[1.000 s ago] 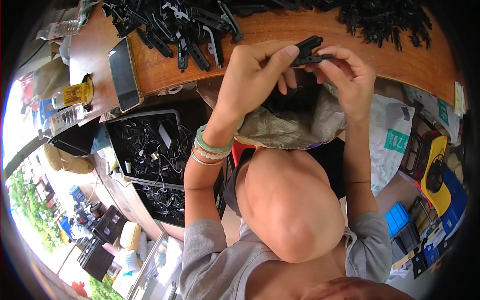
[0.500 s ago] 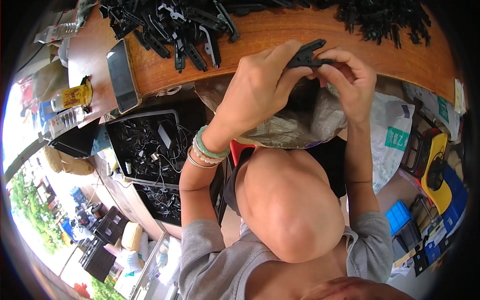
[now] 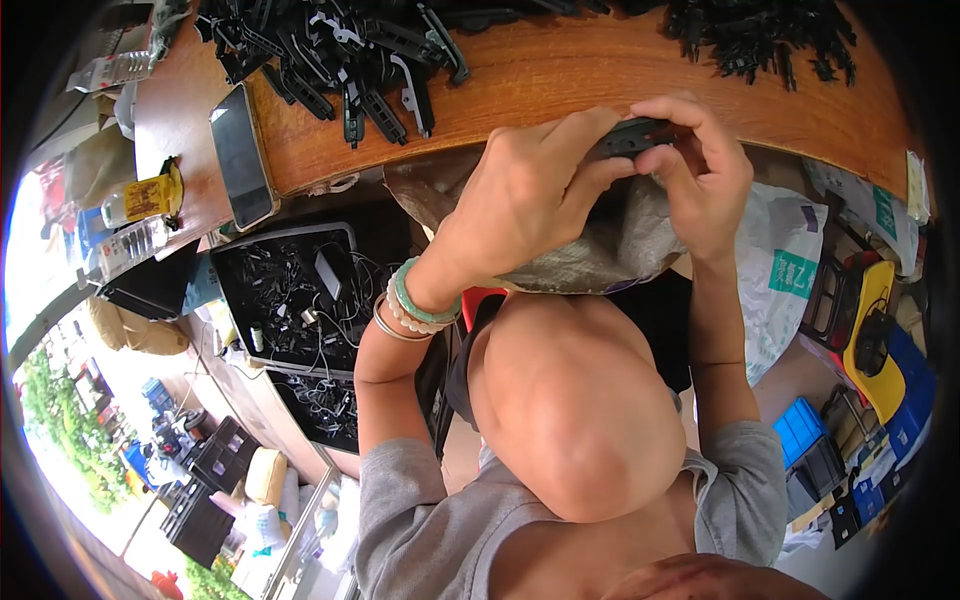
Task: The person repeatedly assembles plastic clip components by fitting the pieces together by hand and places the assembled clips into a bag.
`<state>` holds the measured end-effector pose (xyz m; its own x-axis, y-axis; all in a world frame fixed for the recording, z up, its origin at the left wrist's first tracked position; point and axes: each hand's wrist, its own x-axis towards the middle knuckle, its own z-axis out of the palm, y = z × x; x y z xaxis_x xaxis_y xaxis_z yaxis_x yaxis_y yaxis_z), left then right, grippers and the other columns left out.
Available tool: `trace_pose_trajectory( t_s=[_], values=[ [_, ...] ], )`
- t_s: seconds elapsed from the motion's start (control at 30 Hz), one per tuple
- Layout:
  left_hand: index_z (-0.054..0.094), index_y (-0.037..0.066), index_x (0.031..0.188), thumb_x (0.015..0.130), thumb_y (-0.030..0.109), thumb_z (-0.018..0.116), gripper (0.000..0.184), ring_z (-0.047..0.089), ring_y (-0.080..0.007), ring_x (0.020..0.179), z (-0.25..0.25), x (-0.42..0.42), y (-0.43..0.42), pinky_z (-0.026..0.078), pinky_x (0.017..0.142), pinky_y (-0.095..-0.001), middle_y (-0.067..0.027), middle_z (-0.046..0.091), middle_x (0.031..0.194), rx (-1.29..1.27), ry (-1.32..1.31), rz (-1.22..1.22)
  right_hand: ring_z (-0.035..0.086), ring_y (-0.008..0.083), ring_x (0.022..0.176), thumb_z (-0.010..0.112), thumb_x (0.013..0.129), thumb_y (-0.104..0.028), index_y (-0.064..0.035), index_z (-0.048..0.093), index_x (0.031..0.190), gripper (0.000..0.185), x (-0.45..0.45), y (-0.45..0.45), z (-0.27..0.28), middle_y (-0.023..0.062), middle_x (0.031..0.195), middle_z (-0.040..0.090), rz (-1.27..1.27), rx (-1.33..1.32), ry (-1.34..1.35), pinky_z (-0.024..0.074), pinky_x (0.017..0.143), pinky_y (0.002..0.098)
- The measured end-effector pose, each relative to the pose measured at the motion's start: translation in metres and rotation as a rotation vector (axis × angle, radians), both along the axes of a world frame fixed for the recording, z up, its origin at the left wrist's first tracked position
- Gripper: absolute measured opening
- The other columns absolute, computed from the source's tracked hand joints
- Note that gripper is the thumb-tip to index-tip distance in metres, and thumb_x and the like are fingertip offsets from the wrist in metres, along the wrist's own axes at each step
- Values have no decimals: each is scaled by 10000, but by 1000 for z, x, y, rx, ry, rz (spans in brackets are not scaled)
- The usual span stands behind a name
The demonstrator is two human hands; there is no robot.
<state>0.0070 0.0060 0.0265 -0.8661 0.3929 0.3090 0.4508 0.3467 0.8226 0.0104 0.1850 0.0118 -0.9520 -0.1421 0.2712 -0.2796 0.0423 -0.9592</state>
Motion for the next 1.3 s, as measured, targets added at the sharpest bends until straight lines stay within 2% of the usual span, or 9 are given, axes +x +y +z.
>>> trace_pose_trajectory(
  t_s=[0.6,0.67,0.73,0.8,0.83,0.9,1.0,1.13,1.3],
  values=[
    [652,-6,1045,779,84,740,295,658,-186,746,-5,-23,-10,514,691,-282,-127,671,845,50,-194,-131,564,80,772,681,816,-20,13,625,925,127,-18,31,-7,16,854,615,168,-25,-245,440,711,212],
    [655,-22,1013,777,111,745,286,655,-189,742,-8,-37,-13,511,684,-274,-133,660,831,23,-18,-62,584,98,781,685,817,-41,7,643,913,115,-29,41,1,16,829,624,310,252,-202,454,715,225],
    [649,-16,1002,784,57,705,236,651,-218,850,-15,-58,-13,515,712,-285,-131,654,912,-96,181,3,604,111,800,670,825,-45,10,656,937,125,-58,44,-6,30,842,652,211,125,-105,466,737,238],
    [631,29,1056,772,-10,649,287,583,-286,1045,-23,-81,-8,478,866,-374,-141,603,1120,-428,682,235,624,158,838,626,879,-89,19,652,995,161,-97,54,-5,102,971,648,-348,715,701,491,698,250],
    [631,29,1056,772,-10,649,287,583,-286,1045,-29,-95,-5,478,866,-374,-141,603,1120,-425,689,234,624,158,838,626,879,-89,19,652,995,161,-106,48,-1,102,971,648,-354,716,706,491,698,250],
    [547,4,1170,774,10,565,396,431,-402,1208,-38,-116,2,358,1025,-477,-260,433,1310,-641,1083,396,502,348,1105,596,908,-133,-62,607,1131,234,-123,29,5,171,1116,545,-618,747,388,414,930,420],
    [518,14,1247,777,25,554,471,324,-405,1306,-24,-99,11,207,1114,-505,-281,369,1371,-793,614,277,474,374,1162,517,964,-220,-109,570,1214,279,-134,33,-17,177,1182,520,-565,974,461,419,945,463],
    [527,17,1230,782,62,557,451,343,-406,1292,-29,-81,10,235,1099,-499,-285,366,1372,-888,654,272,477,368,1147,555,936,-201,-111,581,1148,231,-113,25,-17,151,1059,530,-456,915,419,370,982,490],
    [569,48,1175,780,2,587,398,433,-369,1224,-27,-61,3,334,1033,-481,-210,460,1313,-805,649,243,428,340,1233,599,899,-165,-101,604,1122,232,-84,13,-13,110,1153,543,-395,859,420,316,1030,455]
  ],
)
